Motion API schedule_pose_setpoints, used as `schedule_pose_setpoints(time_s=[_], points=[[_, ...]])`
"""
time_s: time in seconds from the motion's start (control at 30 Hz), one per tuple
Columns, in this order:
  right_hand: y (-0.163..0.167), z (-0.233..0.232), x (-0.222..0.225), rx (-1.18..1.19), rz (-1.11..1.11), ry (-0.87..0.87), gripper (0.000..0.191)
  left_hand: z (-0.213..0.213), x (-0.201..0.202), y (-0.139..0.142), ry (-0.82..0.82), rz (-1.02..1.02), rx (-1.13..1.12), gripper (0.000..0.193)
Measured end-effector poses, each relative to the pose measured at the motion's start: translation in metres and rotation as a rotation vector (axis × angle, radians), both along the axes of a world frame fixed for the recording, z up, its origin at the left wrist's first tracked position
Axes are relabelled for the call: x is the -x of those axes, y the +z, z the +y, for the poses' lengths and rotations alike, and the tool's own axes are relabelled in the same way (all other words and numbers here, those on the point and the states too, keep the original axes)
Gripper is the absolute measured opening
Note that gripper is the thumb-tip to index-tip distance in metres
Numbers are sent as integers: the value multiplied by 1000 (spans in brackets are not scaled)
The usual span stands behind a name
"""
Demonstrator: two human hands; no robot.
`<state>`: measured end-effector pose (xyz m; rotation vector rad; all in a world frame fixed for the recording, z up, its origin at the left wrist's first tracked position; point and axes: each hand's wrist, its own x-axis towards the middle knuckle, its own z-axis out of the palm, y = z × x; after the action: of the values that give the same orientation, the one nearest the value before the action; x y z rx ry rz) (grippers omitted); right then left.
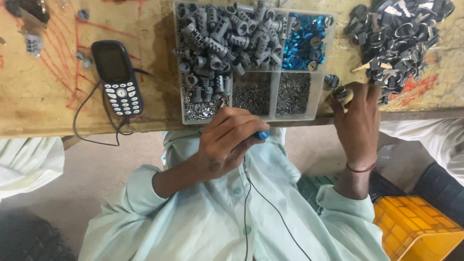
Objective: The person sits at a workbench assembling ignition suppressor caps. They pick a gray ribbed cap and a spring or terminal from a compartment tray, insert the spring into the cap by hand, press the parts together, and place the finished assembly onto a pile of completed caps on the bench.
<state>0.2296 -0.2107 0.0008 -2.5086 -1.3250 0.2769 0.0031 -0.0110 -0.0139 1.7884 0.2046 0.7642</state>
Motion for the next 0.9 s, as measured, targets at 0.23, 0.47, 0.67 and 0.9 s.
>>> schedule_pose_setpoints(time_s=[0.23,0.47,0.67,0.9], points=[[15,5,2,-670,1041,-467,31,-2,-2,-4,-108,-2,28,45],[-11,45,100,-922,792,-147,47,-7,4,-4,-43,56,-118,50],[-6,26,73,-441,430,404,75,-12,11,-13,-120,101,229,40],[19,52,78,-33,321,146,60,-21,0,-12,-77,220,637,31]])
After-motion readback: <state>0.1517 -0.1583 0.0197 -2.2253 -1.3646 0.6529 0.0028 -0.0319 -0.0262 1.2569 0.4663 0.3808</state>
